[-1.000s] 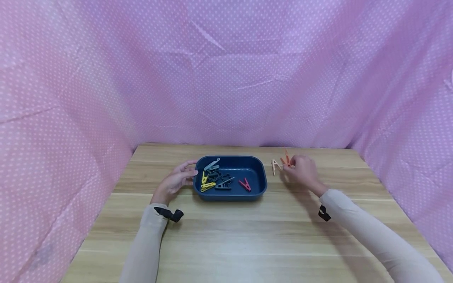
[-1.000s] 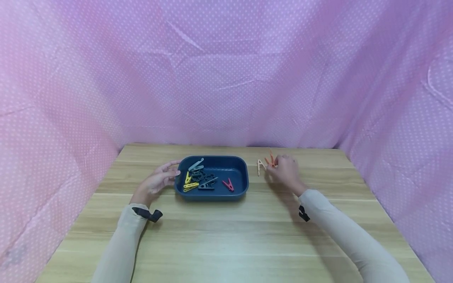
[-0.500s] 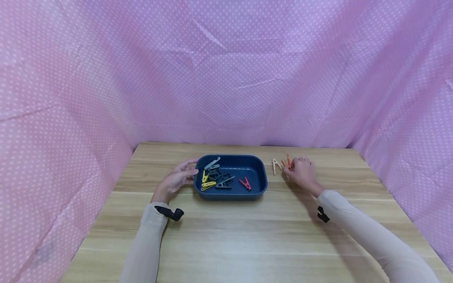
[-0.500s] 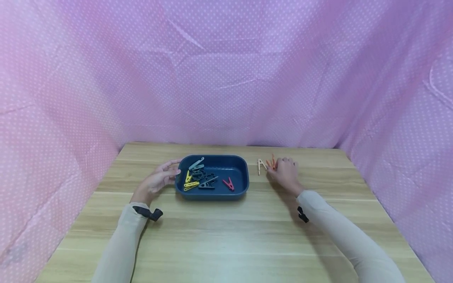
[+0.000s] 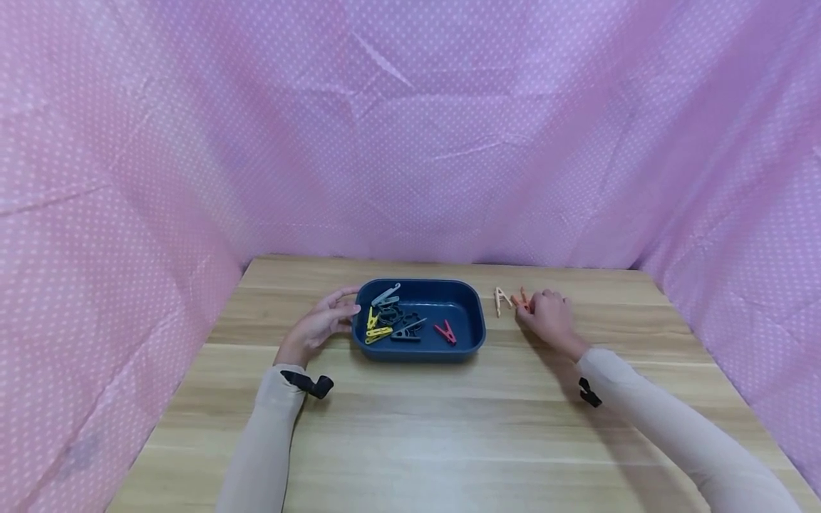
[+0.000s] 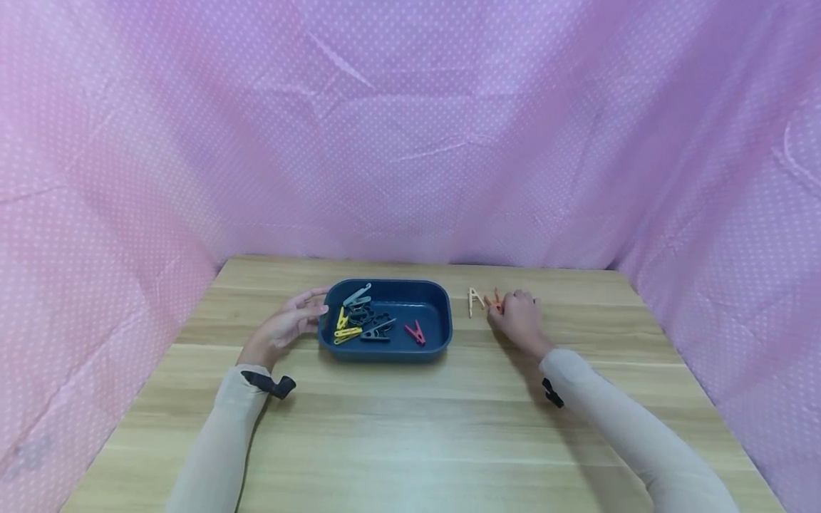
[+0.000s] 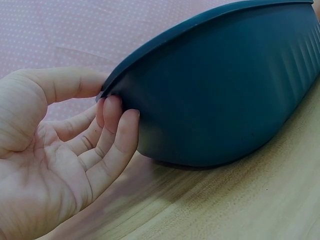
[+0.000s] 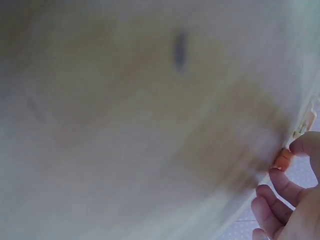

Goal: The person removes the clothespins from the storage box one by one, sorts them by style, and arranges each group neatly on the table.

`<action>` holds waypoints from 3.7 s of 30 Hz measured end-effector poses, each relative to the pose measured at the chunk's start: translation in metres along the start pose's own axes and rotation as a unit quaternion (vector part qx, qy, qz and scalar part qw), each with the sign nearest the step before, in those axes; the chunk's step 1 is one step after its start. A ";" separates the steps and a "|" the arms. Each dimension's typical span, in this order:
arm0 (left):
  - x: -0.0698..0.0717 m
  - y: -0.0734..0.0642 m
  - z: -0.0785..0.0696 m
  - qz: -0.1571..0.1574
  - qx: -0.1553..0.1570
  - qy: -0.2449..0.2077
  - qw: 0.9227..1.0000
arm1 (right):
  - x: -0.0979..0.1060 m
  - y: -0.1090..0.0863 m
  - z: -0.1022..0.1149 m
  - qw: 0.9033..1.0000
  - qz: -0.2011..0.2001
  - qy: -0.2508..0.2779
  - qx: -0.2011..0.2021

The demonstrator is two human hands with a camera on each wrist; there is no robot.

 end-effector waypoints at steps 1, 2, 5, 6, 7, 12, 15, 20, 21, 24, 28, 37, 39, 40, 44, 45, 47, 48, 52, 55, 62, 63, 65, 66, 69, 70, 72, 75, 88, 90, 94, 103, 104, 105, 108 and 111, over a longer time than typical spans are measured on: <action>0.000 0.000 0.000 -0.001 0.000 0.000 1.000 | 0.001 0.000 0.000 1.000 0.001 0.004 0.000; 0.000 0.000 0.000 -0.001 0.001 0.001 1.000 | 0.001 0.001 0.001 1.000 0.001 0.006 0.001; 0.002 0.000 0.000 -0.004 0.005 -0.001 1.000 | 0.003 0.002 0.002 1.000 0.007 0.014 0.004; 0.002 0.000 0.000 -0.004 0.006 -0.001 1.000 | 0.003 0.002 0.002 1.000 0.010 0.014 0.004; 0.002 0.000 0.000 -0.004 0.007 -0.003 1.000 | 0.004 0.002 0.003 1.000 0.012 0.014 0.004; 0.001 -0.001 -0.003 -0.002 0.002 -0.006 1.000 | 0.008 0.004 0.002 1.000 0.015 0.025 0.001; 0.001 -0.001 -0.004 -0.001 -0.001 -0.005 1.000 | 0.012 0.007 0.003 0.999 0.005 0.033 0.009; 0.003 -0.001 -0.002 0.000 0.001 -0.005 1.000 | 0.018 0.011 0.014 0.997 -0.014 0.063 0.042; 0.003 -0.001 -0.001 0.001 0.001 -0.005 1.000 | 0.019 0.011 0.019 0.996 -0.016 0.072 0.054; 0.003 -0.001 0.001 0.002 0.000 -0.006 1.000 | 0.023 0.011 0.036 0.991 -0.012 0.102 0.089; 0.002 -0.001 0.001 0.003 -0.002 -0.004 1.000 | 0.028 0.009 0.067 0.982 -0.010 0.124 0.145; 0.001 0.001 0.002 -0.001 0.003 -0.005 1.000 | 0.030 0.000 0.149 0.954 0.023 0.151 0.260; 0.000 0.001 0.002 -0.003 0.002 -0.005 1.000 | 0.024 -0.003 0.165 0.947 0.037 0.141 0.286; 0.000 0.000 0.002 -0.004 0.003 -0.005 1.000 | 0.020 -0.005 0.171 0.945 0.048 0.133 0.295; -0.002 -0.002 0.002 -0.003 0.005 -0.001 1.000 | 0.001 -0.011 0.192 0.938 0.092 0.089 0.321; -0.002 -0.003 0.002 -0.004 0.005 -0.002 1.000 | -0.003 -0.012 0.196 0.937 0.102 0.083 0.324; -0.002 -0.003 0.001 -0.006 0.004 -0.003 1.000 | -0.012 -0.014 0.202 0.932 0.115 0.068 0.336; -0.002 -0.002 0.001 -0.006 0.002 -0.003 1.000 | -0.015 -0.015 0.206 0.930 0.120 0.065 0.341; -0.001 -0.002 0.000 -0.010 0.003 -0.007 1.000 | -0.027 -0.019 0.216 0.921 0.124 0.040 0.367; -0.001 -0.002 0.002 -0.010 0.008 -0.007 1.000 | -0.036 -0.022 0.221 0.915 0.127 0.018 0.383; 0.000 -0.003 0.003 -0.011 0.009 -0.005 1.000 | -0.047 -0.024 0.229 0.907 0.124 -0.016 0.403; 0.000 -0.003 0.004 -0.012 0.009 -0.006 1.000 | -0.048 -0.024 0.229 0.907 0.126 -0.017 0.402; 0.000 -0.004 0.005 -0.011 0.012 -0.006 1.000 | -0.051 -0.023 0.230 0.907 0.134 -0.021 0.399; 0.000 -0.004 0.005 -0.011 0.014 -0.008 1.000 | -0.053 -0.023 0.230 0.907 0.139 -0.023 0.398; 0.001 -0.005 0.006 -0.009 0.015 -0.010 1.000 | -0.058 -0.022 0.230 0.907 0.149 -0.024 0.392; 0.001 -0.006 0.006 -0.009 0.013 -0.011 1.000 | -0.059 -0.022 0.230 0.908 0.149 -0.024 0.392; 0.002 -0.006 0.006 -0.008 0.006 -0.012 1.000 | -0.060 -0.020 0.230 0.909 0.145 -0.024 0.390; 0.003 -0.005 0.005 -0.007 -0.002 -0.011 1.000 | -0.061 -0.019 0.230 0.910 0.141 -0.025 0.389; 0.002 0.001 0.000 -0.011 -0.003 -0.010 1.000 | -0.058 -0.014 0.228 0.914 0.140 -0.028 0.380; 0.002 0.000 0.001 -0.010 -0.001 -0.010 1.000 | -0.059 -0.014 0.229 0.913 0.144 -0.027 0.380; 0.002 -0.001 0.002 -0.010 0.002 -0.010 1.000 | -0.060 -0.016 0.230 0.912 0.147 -0.031 0.381; 0.001 -0.002 0.001 -0.010 0.004 -0.009 1.000 | -0.059 -0.016 0.226 0.910 0.146 -0.024 0.387; 0.001 -0.002 0.001 -0.008 0.004 -0.007 1.000 | -0.058 -0.015 0.225 0.910 0.145 -0.022 0.387; 0.000 -0.002 0.001 -0.007 0.003 -0.007 1.000 | -0.056 -0.014 0.223 0.911 0.143 -0.019 0.386; 0.000 -0.001 0.000 -0.013 0.003 -0.010 1.000 | -0.050 -0.011 0.218 0.914 0.128 -0.016 0.384; 0.001 0.000 -0.001 -0.020 0.003 -0.009 1.000 | -0.043 -0.008 0.214 0.918 0.118 -0.006 0.379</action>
Point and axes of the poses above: each hand's wrist, its own y-axis towards the middle knuckle, its own x-axis out of the back of the hand, z = x × y, the point moved 8 cm from there along y, towards the middle knuckle, and after that the axes turned 9 degrees about y, right-handed, at the moved point
